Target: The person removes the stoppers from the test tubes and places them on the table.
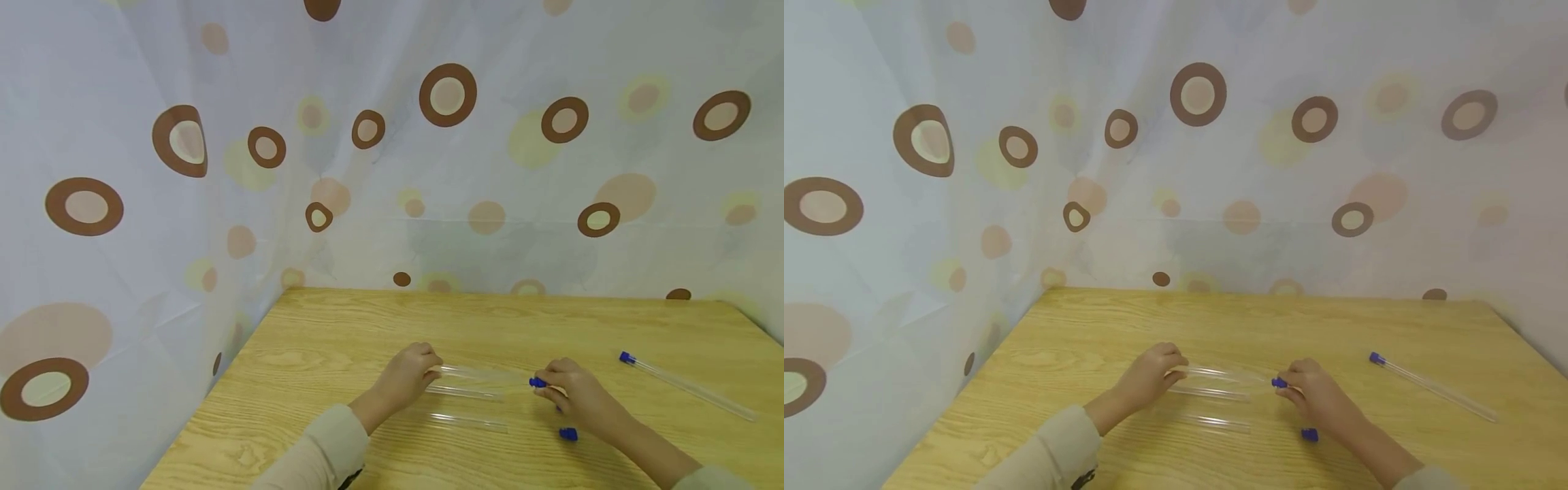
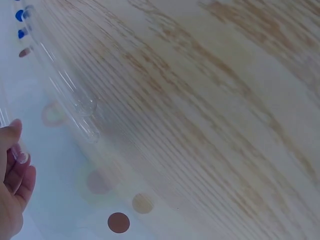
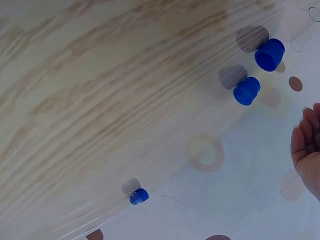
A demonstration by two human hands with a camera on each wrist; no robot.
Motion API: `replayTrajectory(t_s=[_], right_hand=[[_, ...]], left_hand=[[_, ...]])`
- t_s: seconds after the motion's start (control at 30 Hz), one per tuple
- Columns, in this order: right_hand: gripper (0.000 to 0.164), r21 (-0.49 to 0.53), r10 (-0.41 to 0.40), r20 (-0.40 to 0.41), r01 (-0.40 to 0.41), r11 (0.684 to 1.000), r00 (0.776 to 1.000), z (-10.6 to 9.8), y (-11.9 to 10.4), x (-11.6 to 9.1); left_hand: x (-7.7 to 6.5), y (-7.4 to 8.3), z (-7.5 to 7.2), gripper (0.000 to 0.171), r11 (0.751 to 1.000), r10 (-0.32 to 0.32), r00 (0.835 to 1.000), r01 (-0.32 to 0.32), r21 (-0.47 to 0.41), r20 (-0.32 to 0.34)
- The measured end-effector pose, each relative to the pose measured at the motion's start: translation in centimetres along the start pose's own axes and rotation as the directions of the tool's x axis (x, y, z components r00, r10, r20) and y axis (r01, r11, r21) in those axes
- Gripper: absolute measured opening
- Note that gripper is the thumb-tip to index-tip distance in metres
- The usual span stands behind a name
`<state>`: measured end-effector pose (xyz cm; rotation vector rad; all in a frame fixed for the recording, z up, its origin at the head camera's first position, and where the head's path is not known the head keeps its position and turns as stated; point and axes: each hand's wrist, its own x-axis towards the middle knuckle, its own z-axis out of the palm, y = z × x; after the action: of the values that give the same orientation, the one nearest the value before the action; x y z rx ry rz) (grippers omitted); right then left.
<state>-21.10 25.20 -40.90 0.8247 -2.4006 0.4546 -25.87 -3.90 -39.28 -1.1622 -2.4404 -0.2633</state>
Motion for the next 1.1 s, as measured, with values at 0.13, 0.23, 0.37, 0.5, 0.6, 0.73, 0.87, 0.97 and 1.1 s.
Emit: replayTrajectory(t_s=[0.13, 0.23, 0.37, 0.5, 0.6, 0.73, 0.87, 0.97, 1.1], right_hand=[[0.025, -0.005, 0.011, -0.006, -0.011, 1.000, 1.000, -0.1, 0.0, 0.1], [0.024, -0.006, 0.011, -0.015, -0.011, 1.000, 1.000, 0.0, 0.0, 0.1], [0.023, -0.011, 0.048, -0.009, -0.048, 0.999, 0.999, -0.1, 0.1, 0.1], [0.023, -0.013, 0.092, -0.001, -0.092, 0.996, 0.996, -0.2, 0.3, 0.0], [0.023, -0.019, 0.112, 0.003, -0.112, 0.993, 0.994, -0.2, 0.6, -0.1], [0.022, -0.024, 0.125, 0.000, -0.125, 0.992, 0.992, -0.3, 0.9, -0.3], [0.021, -0.019, 0.129, 0.000, -0.129, 0.991, 0.992, -0.4, 1.1, -0.3], [0.021, -0.019, 0.133, 0.011, -0.133, 0.991, 0.991, -0.5, 1.2, -0.4], [0.021, -0.018, 0.147, 0.029, -0.146, 0.989, 0.989, -0.5, 1.3, -0.5]], left_hand=[[-0.1, -0.2, 0.2, 0.014, 1.000, -0.008, 1.000, 0.008, -0.008, -0.001], [0.0, -0.2, 0.2, 0.015, 1.000, -0.016, 1.000, 0.016, -0.018, 0.002], [0.0, -0.2, 0.2, 0.015, 0.999, -0.033, 0.999, 0.033, -0.026, 0.015], [0.1, -0.2, 0.3, 0.016, 0.998, -0.050, 0.998, 0.051, -0.035, 0.025], [0.2, -0.3, 0.4, 0.017, 0.997, -0.056, 0.998, 0.058, -0.044, 0.027], [0.3, -0.5, 0.7, 0.017, 0.997, -0.062, 0.998, 0.063, -0.044, 0.027], [0.4, -0.8, 0.9, 0.017, 0.996, -0.073, 0.997, 0.074, -0.045, 0.027], [0.3, -0.9, 0.9, 0.016, 0.996, -0.078, 0.997, 0.079, -0.049, 0.022], [0.3, -1.0, 1.0, 0.016, 0.995, -0.082, 0.996, 0.082, -0.048, 0.018]])
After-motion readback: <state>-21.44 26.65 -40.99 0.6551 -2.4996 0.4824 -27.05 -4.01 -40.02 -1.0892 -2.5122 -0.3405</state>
